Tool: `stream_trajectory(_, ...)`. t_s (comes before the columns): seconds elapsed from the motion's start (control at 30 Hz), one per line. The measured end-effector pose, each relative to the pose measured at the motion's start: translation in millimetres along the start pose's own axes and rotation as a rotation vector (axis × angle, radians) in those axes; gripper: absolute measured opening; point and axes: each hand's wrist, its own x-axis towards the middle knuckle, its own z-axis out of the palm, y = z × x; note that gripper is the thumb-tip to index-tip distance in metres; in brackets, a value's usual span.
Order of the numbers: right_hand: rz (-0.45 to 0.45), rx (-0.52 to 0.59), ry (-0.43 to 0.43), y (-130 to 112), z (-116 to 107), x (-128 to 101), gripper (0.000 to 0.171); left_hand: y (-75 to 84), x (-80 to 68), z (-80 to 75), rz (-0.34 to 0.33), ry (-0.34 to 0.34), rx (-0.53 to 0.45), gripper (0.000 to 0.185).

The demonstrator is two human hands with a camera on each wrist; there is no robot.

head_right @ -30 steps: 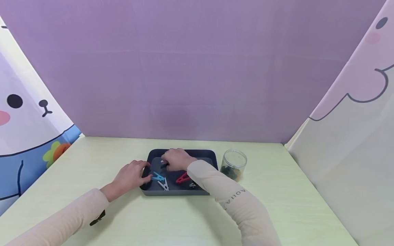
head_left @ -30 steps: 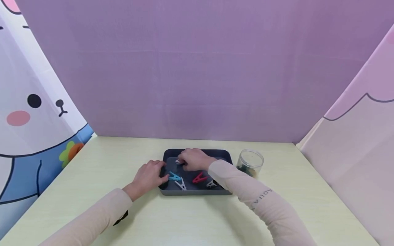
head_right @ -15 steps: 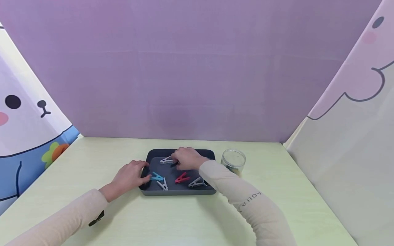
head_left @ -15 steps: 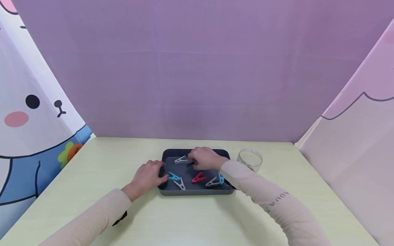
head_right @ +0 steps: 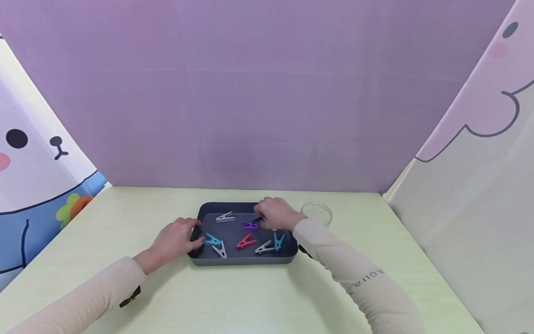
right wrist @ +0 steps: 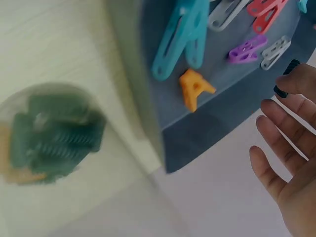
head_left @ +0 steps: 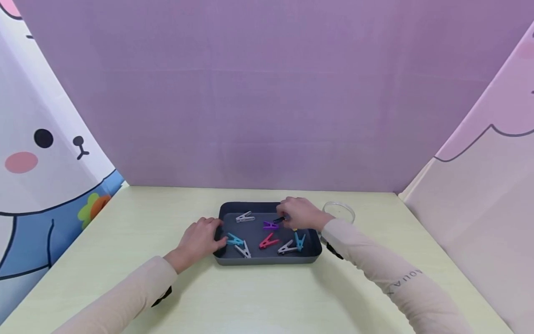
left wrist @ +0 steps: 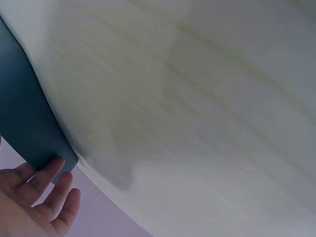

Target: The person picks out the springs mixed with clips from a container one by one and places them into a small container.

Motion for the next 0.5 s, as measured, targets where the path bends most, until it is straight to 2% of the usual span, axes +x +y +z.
stream_trajectory(0.5, 0.069, 0.001, 0.061, 31.7, -23.6, -38.0, 0.012, -0.4, -0.2, 1.3, 0.01, 0.01, 0.005, 0.044)
